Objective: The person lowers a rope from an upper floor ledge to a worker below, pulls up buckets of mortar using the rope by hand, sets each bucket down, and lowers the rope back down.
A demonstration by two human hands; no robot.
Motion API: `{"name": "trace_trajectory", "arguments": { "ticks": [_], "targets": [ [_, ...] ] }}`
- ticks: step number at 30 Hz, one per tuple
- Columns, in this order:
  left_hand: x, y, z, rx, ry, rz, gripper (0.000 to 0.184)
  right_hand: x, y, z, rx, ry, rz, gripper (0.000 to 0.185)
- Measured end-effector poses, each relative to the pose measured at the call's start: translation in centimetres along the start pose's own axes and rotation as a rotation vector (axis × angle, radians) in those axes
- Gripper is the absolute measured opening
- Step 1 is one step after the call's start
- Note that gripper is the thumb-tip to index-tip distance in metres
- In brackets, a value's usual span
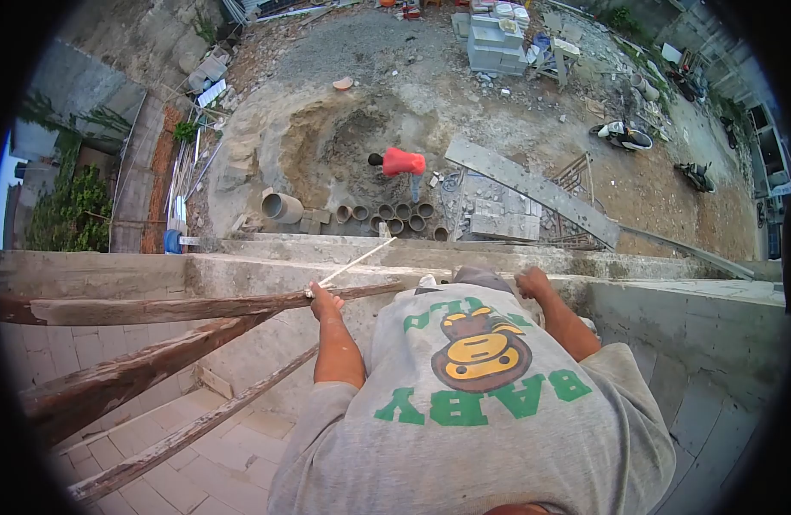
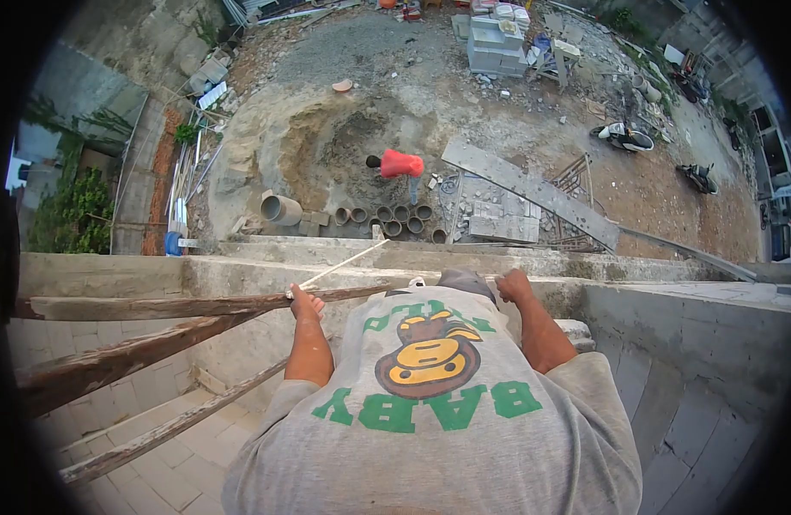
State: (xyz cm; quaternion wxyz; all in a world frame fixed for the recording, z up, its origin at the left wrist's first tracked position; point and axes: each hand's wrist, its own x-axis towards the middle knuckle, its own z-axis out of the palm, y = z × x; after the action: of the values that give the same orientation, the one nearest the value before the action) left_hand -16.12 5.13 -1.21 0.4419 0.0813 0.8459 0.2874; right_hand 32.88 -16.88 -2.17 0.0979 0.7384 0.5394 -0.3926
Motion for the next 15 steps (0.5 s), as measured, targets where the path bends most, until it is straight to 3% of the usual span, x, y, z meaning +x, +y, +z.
{"name": "trace_trajectory", "arguments": {
  "ticks": [4, 7, 10, 15],
  "targets": [
    [0.7, 0.4, -0.5, 0.064, -0.047, 0.027, 0.059, -1.0, -0.7, 0.7, -0.011, -0.14, 0.114, 0.007],
    [-0.6, 0.8, -0.3, 0.105, -0.018, 0.064, 0.052, -1.2, -2.4, -0.5, -0.179, -0.051, -0.056, 0.009],
    [-1.2, -0.1, -0.2, 0.097, -0.007, 0.134, 0.052, -0.3, -4.3, -1.7, 0.497, 0.063, 0.314, 0.022],
    [-1.7, -0.6, -0.4, 0.056, -0.106, 0.128, 0.048, 2.9, -2.9, -0.5, -0.073, 0.217, -0.202, 0.03]
  ]
}}
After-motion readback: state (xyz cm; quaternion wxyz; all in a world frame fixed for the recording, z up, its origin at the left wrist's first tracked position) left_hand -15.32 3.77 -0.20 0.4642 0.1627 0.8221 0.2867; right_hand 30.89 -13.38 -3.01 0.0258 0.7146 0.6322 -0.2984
